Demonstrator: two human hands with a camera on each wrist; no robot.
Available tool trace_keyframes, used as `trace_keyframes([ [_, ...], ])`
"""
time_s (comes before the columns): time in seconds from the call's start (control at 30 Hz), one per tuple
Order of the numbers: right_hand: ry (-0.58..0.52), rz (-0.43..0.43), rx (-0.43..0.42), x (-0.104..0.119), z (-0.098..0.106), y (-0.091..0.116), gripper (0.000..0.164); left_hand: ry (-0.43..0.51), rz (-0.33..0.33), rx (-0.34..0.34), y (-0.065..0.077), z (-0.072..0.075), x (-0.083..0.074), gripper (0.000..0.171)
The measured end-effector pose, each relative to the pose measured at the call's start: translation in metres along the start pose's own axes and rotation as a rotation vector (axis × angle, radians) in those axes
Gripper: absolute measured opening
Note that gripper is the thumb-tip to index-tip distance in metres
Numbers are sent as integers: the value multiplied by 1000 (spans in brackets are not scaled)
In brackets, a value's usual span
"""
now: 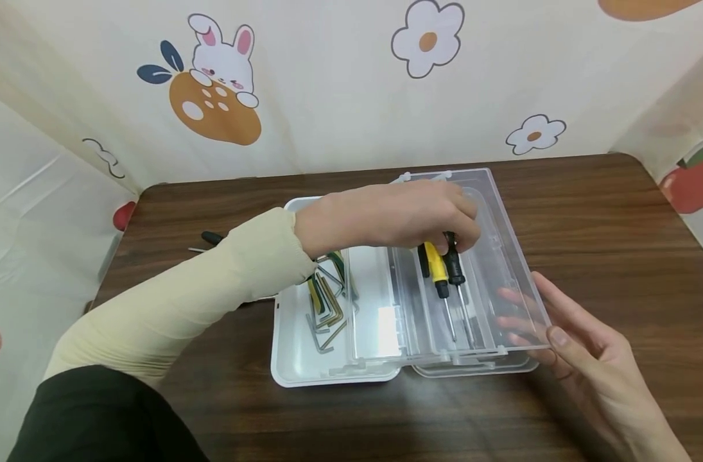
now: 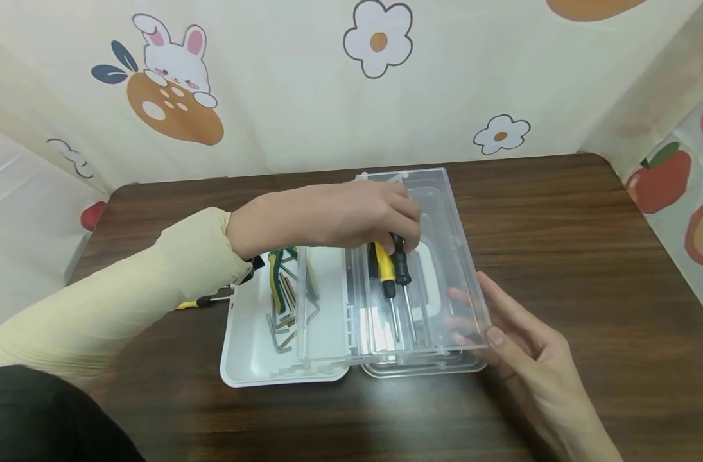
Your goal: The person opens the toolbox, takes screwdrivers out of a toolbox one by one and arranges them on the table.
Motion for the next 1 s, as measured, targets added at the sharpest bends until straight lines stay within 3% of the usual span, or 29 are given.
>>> trace_keyframes([
  [0.17,33,-9,-17,0,0,2,60,-38,-14,2,2,0,-3,22],
  [0.43,14,5,5,1,-1,1,60,-137,32,-43,8,3,-7,31],
  [0.63,8,14,10,2,-2,1,60,-183,37,-118,18,9,-9,32],
  [0.87,-10,45,37,2,-4,1,59,-242,-2,-273,36,17,-10,37],
  [1.0,-3,24,10,2,-3,1,60,-230,33,-310,49,20,-8,40],
])
Point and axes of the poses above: each hand's wrist, its own y-axis away from the middle knuckle, its own z-axis out of the back of the hand, x = y × z, the point moved 4 cm from there along -y, towards the middle knuckle, and after that the axes turned 1 degree about -x, right-handed, at the moved point
